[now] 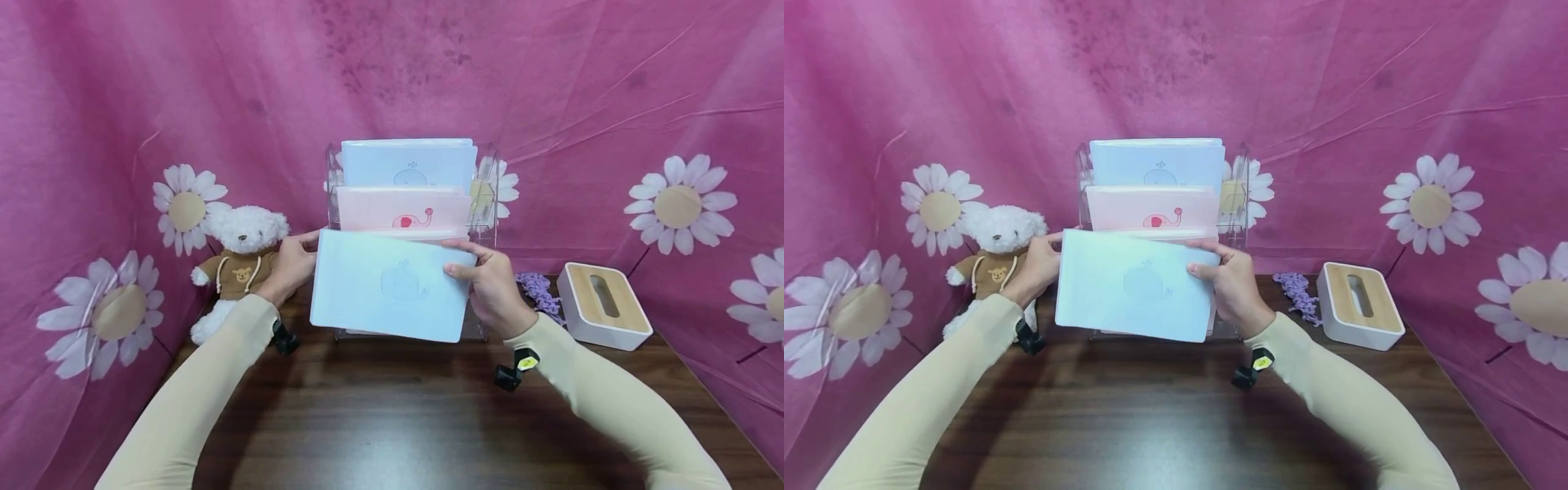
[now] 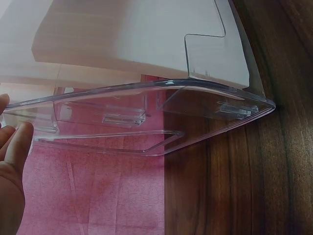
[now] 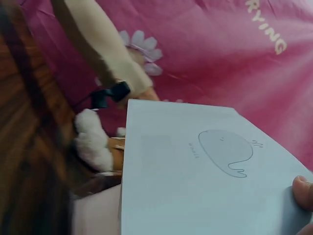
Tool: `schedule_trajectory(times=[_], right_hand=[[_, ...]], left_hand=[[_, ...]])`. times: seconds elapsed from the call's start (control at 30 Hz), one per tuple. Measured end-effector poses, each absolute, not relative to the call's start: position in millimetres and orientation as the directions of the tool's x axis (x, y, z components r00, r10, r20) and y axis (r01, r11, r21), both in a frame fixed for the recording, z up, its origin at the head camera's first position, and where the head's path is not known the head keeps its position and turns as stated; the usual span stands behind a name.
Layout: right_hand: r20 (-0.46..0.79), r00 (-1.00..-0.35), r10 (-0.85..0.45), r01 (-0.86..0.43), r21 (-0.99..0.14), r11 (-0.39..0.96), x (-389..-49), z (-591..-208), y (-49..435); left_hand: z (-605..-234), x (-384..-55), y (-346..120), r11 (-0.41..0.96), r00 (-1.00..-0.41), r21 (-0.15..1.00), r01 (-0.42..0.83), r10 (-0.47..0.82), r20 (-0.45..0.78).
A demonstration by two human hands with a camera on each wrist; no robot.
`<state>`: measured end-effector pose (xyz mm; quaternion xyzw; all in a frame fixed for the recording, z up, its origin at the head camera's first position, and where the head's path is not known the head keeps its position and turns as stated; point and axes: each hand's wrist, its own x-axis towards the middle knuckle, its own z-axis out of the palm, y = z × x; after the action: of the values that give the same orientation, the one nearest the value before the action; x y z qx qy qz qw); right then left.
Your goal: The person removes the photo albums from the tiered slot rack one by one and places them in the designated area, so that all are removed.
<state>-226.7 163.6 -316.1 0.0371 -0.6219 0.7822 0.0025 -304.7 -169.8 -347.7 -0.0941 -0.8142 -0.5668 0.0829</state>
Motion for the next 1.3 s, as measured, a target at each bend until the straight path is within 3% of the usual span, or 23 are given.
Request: schedule_trajectory(times=[0.4, 1.07, 1.3], right_hand=[[-0.073, -0.983, -0.17, 0.1, -0.983, -0.157, -219, -373, 147], [-0.215, -0.947, -0.241, 0.242, -0.966, -0.087, -213, -429, 119], [-0.211, -0.936, -0.282, 0.233, -0.972, -0.046, -214, -443, 112]], left_hand=[[-348, -306, -168, 0.355, -0.988, 0.922, 0.156, 0.072, 0.139], [-343, -309, -167, 0.362, -0.987, 0.919, 0.155, 0.084, 0.133], [-342, -306, -171, 0.365, -0.989, 0.919, 0.148, 0.072, 0.13]])
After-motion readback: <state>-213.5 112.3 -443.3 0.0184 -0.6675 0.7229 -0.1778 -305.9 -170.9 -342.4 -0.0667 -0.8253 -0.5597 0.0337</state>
